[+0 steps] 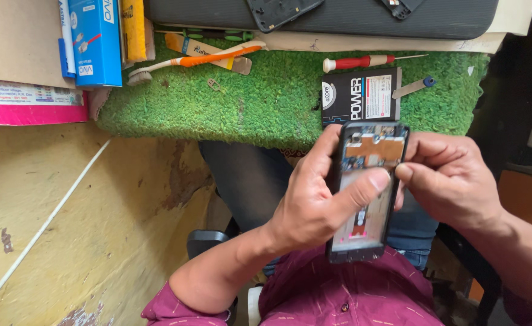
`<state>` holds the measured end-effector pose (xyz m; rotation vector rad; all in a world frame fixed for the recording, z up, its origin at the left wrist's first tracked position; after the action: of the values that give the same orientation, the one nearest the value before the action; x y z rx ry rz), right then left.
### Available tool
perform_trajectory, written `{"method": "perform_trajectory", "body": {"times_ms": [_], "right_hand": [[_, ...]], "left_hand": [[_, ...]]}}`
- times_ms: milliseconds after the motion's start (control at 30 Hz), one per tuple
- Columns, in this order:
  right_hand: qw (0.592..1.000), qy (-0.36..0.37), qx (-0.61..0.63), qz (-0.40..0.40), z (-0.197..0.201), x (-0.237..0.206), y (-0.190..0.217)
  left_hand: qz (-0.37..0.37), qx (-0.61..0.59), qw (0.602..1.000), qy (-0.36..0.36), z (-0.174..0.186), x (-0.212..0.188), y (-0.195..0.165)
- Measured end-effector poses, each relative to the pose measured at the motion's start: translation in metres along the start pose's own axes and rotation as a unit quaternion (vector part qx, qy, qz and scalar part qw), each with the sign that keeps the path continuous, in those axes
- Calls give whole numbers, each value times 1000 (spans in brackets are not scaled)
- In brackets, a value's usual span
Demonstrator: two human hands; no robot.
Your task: The person disassembles a smartphone, removes the battery, and reassembles the device by reconnecting internal components and securing the back cover. They use a screwdriver to remove and replace screws and handle the battery and circuit board by hand.
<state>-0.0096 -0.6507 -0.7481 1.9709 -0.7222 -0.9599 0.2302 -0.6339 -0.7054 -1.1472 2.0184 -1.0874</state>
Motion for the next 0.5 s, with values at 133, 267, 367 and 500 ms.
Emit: {"method": "perform_trajectory", "body": {"times_ms": [133, 267, 367, 500], "right_hand": [[996, 10, 81, 40, 1, 8, 3], [996, 7, 84, 18, 0, 11, 10], [998, 13, 69, 0, -2, 9, 14], [1000, 2, 2, -10, 0, 6, 13]], "left_hand": [[9, -162, 986, 48, 0, 2, 12], [35, -203, 977, 62, 0, 3, 25], [38, -237, 969, 58, -3, 1, 28], [33, -176, 982, 51, -8, 0, 20]]}}
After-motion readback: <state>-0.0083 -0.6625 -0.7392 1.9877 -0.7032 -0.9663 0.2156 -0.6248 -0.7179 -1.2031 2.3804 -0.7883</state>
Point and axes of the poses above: each hand's wrist, its own x-axis towards the middle knuckle, its own z-axis out of the back of the hand, y = z × x, the point moved 1 cm from there along x, towards the middle knuckle, and after that the axes turned 8 degrees about y, right-handed, at the moved point
